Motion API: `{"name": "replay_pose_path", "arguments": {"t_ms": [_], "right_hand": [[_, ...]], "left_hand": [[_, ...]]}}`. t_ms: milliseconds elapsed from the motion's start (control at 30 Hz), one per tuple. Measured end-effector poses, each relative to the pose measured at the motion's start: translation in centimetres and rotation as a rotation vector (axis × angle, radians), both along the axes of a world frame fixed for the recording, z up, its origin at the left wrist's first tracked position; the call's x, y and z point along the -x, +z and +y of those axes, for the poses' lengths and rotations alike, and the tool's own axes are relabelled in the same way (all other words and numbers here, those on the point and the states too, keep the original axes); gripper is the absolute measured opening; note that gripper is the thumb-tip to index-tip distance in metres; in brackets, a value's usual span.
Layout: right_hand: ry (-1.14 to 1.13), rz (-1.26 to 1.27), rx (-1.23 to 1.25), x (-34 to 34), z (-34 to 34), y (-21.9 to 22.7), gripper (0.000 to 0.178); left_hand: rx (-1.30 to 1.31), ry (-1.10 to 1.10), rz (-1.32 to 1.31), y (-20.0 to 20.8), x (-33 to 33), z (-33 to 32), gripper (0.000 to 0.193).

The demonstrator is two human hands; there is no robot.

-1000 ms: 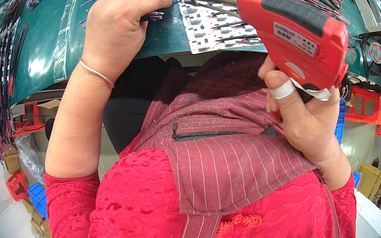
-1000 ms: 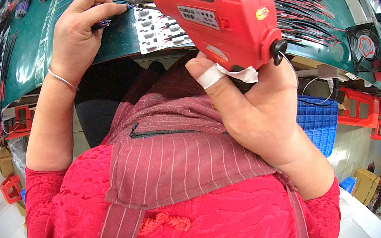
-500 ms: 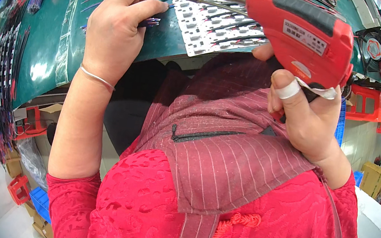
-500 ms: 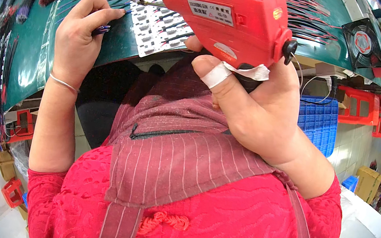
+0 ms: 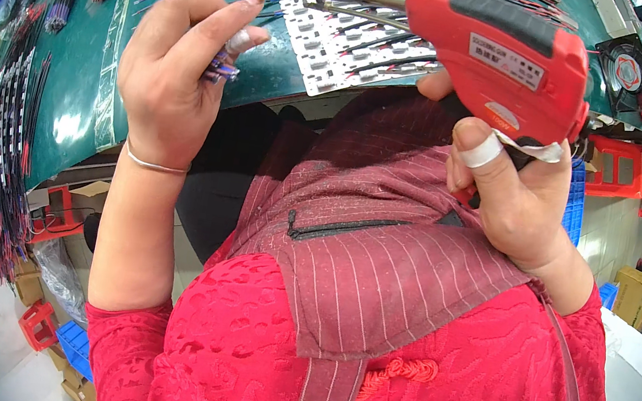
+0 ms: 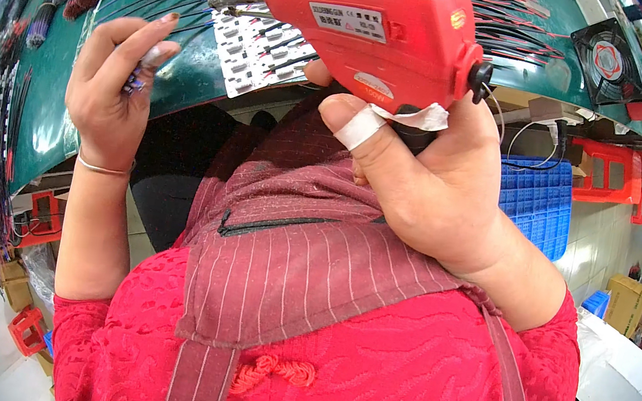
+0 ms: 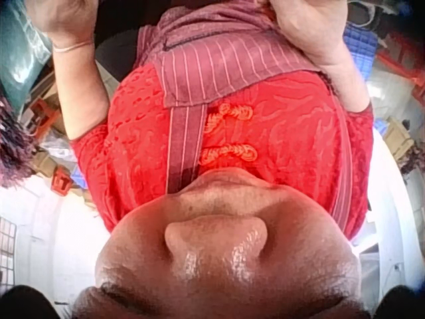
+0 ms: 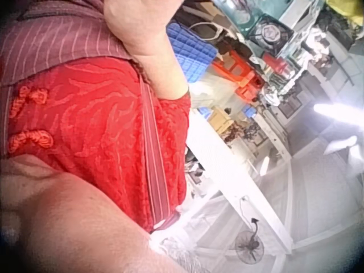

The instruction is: The person solders wires onto circuit board panels on a workbench using a soldering gun.

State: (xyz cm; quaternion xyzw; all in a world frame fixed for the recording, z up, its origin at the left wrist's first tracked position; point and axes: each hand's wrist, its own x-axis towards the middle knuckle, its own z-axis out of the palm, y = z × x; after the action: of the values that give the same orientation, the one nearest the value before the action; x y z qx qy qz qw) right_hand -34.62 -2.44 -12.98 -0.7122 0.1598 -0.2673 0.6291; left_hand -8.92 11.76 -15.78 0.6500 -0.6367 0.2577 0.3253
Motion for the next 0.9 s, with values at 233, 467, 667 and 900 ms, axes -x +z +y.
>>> {"name": "replay_pose_path", "arguments": {"t_ms": [233, 467, 667, 900], "right_hand": [[-0.014, 0.025, -0.02, 0.5, 0.5, 0.1, 0.026], [-0.028, 0.009, -0.025, 0.8, 0.7, 0.5, 0.024], [-0.007, 0.111, -0.023, 1.0, 0.7, 0.7, 0.021], [0.0, 0.126, -0.032, 1.0, 0.7, 0.9, 0.024]], "left_hand": [[-0.066, 0.095, 0.068, 0.0, 1.5, 0.2, 0.052], [-0.12, 0.139, 0.003, -0.8, 1.4, -0.3, 0.077], [-0.124, 0.051, 0.01, -1.3, 0.8, 0.2, 0.054], [-0.096, 0.08, 0.045, -1.0, 1.2, -0.3, 0.047]]}}
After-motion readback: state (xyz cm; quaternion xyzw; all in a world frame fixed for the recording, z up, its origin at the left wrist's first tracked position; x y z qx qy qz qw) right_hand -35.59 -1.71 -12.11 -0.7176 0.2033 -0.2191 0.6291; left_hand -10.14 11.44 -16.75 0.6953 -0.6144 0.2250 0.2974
